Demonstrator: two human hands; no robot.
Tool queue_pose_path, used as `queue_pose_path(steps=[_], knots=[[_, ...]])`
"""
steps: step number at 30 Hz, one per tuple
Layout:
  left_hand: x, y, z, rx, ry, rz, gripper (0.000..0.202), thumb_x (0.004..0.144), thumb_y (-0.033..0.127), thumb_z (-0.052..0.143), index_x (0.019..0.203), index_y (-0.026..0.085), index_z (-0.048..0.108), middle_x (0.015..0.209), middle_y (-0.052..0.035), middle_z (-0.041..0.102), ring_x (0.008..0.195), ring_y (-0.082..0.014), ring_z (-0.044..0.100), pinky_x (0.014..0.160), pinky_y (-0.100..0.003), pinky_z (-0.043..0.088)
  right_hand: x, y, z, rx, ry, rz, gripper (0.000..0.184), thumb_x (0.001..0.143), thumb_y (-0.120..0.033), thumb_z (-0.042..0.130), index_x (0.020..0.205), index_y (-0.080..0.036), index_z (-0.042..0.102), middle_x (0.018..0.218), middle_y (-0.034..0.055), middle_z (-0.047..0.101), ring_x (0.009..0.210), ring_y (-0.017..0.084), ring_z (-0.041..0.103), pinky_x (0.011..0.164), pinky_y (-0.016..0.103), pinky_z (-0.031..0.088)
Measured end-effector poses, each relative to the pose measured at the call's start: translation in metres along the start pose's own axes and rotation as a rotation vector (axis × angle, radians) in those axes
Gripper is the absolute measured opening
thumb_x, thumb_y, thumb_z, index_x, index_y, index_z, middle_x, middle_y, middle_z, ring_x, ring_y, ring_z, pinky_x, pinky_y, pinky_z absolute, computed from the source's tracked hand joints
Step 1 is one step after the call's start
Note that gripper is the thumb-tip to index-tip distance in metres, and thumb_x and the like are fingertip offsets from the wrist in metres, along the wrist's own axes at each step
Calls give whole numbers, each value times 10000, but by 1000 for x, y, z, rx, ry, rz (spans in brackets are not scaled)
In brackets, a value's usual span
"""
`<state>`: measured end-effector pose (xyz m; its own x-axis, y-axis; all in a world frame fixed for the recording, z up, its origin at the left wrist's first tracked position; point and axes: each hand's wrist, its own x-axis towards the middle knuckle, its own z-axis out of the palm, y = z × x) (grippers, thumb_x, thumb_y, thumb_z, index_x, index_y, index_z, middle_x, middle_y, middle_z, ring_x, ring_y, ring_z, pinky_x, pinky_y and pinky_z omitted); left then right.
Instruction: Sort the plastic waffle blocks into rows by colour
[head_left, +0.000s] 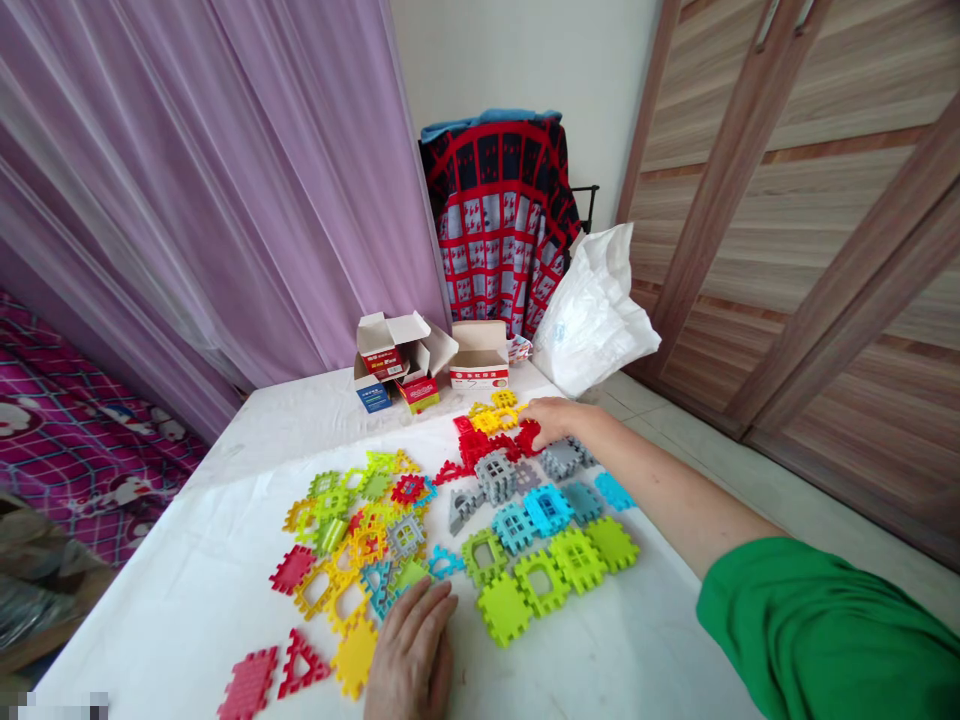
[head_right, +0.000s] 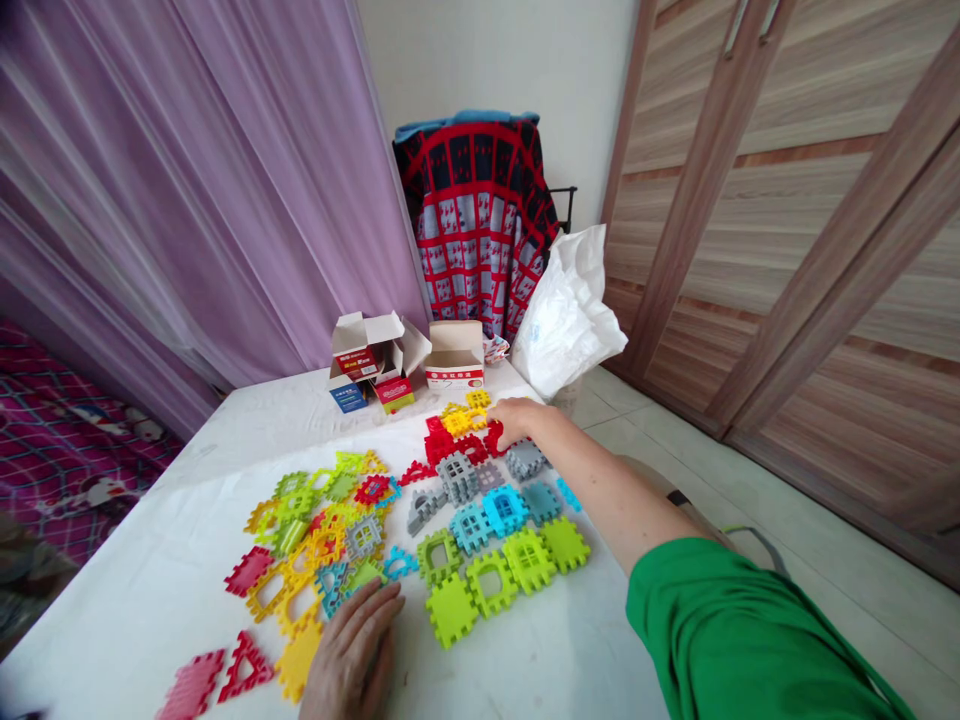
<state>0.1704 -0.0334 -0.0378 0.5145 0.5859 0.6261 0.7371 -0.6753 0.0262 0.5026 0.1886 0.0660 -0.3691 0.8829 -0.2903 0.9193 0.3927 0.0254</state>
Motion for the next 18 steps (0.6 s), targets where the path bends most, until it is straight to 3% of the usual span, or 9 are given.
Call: queue_pose_path(steps=[8, 14, 18], knots=[[0, 1, -1, -1, -3, -10, 307, 890, 184, 483, 1168, 208, 611, 1133, -64, 711, 1099, -196, 630, 866, -311, 572, 4, -4, 3, 60, -26, 17, 675, 607, -456, 760, 1244, -280, 618, 1215, 85, 645, 1051, 298, 624, 836, 326, 474], [3, 1, -2, 0, 3, 4, 293, 900, 208, 476, 1161, 206, 610, 1117, -63, 716, 1075, -198, 642, 840, -309, 580, 9, 7, 0, 106, 34, 131, 478, 835, -436, 535, 1272, -251, 600, 1240, 92, 642, 1109, 283, 604, 891, 346, 463], [3, 1, -2, 1, -1, 3, 295, 899, 205, 475, 1164, 210, 604, 1127, -55, 713, 1074, -202, 643, 832, -319, 585, 11, 4, 3, 119, 24, 154, 429, 833, -383, 542, 1238, -269, 624, 1214, 70, 663, 1084, 270, 623, 884, 344, 473]])
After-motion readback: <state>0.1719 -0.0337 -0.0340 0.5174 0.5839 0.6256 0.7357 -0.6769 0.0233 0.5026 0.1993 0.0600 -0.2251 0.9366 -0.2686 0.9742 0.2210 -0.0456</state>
